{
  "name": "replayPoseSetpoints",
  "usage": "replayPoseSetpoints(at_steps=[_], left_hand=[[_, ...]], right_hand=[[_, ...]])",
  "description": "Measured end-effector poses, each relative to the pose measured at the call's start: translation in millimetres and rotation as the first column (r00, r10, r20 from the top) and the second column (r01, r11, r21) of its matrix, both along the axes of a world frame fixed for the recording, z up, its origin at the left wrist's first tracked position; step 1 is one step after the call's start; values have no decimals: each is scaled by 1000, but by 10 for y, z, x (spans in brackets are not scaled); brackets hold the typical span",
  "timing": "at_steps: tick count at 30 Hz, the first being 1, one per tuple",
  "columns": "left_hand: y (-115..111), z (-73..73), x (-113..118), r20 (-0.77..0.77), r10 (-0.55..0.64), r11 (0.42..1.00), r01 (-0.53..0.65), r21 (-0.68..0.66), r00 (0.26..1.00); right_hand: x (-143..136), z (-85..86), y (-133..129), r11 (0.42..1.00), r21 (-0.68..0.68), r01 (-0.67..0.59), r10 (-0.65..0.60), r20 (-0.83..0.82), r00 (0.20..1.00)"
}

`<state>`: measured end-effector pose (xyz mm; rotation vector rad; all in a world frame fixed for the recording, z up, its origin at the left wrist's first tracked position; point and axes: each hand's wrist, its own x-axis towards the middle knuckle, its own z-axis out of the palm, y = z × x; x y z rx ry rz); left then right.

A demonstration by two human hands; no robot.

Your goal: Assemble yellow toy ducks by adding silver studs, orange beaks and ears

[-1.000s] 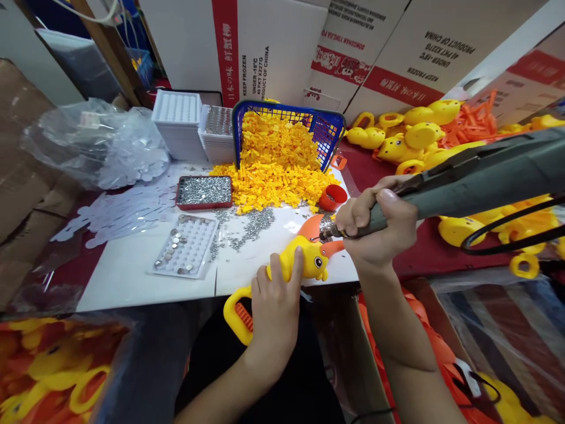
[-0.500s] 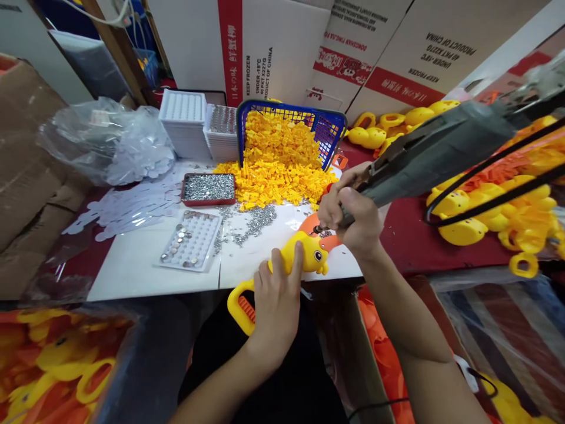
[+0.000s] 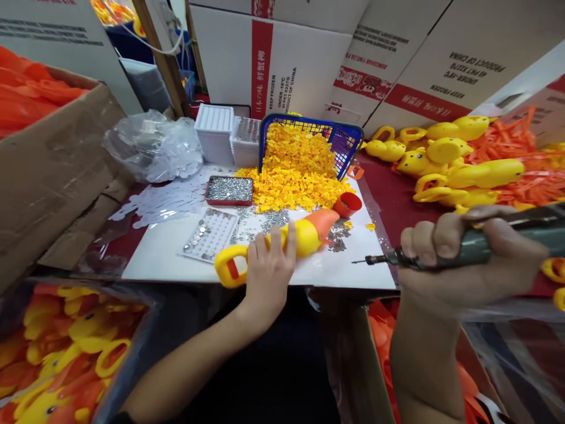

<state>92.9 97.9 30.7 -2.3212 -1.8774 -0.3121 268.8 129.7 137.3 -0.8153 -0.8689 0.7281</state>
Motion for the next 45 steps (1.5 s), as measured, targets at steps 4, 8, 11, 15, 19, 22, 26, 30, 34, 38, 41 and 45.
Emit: replayPoseSetpoints(at_steps=[4,8,11,15,19,22,26,30,34,38,41,45], left_hand=[[108,-66,174,-67,139,981,-128,148,988],[-222,-136,372,-127,90,984,-69,166,988],[-429,-74,397,-109,10,989,6,146,994],[-429,103,375,-144,2,1000,2,30,990],[-312,242,400,-255,-132,989,110,-97,958],[-200,305,395,-285,-221,973,190,-132,932],[-63,378,325,-296,-204,974,162,-159,933],[-33,416,305,-271,-133,987,103,-122,953],[-103,362,464,-228,-80,996,70,-54,970],[-192,257,721,-182,-88,996,83,-33,979],[-258,152,861,-163,-136,990,127,-63,977],[-313,12,877,-144,-140,989,132,-67,980]], right_hand=[[23,-9,-176,992,47,-121,117,77,990],[60,-22,-255,973,61,-224,216,112,970],[98,-52,-251,971,65,-232,224,108,969],[110,-86,-211,984,70,-162,157,65,985],[105,-110,-231,994,5,-112,111,25,993],[131,-137,-291,995,-16,-102,102,36,994],[197,-159,-329,995,-5,-98,98,49,994],[247,-143,-293,996,3,-90,89,43,995],[254,-144,-246,999,-11,-53,53,56,997],[274,-194,-242,998,-10,-65,66,39,997],[315,-224,-267,995,-6,-98,98,29,995],[365,-222,-288,997,-15,-78,78,32,996]])
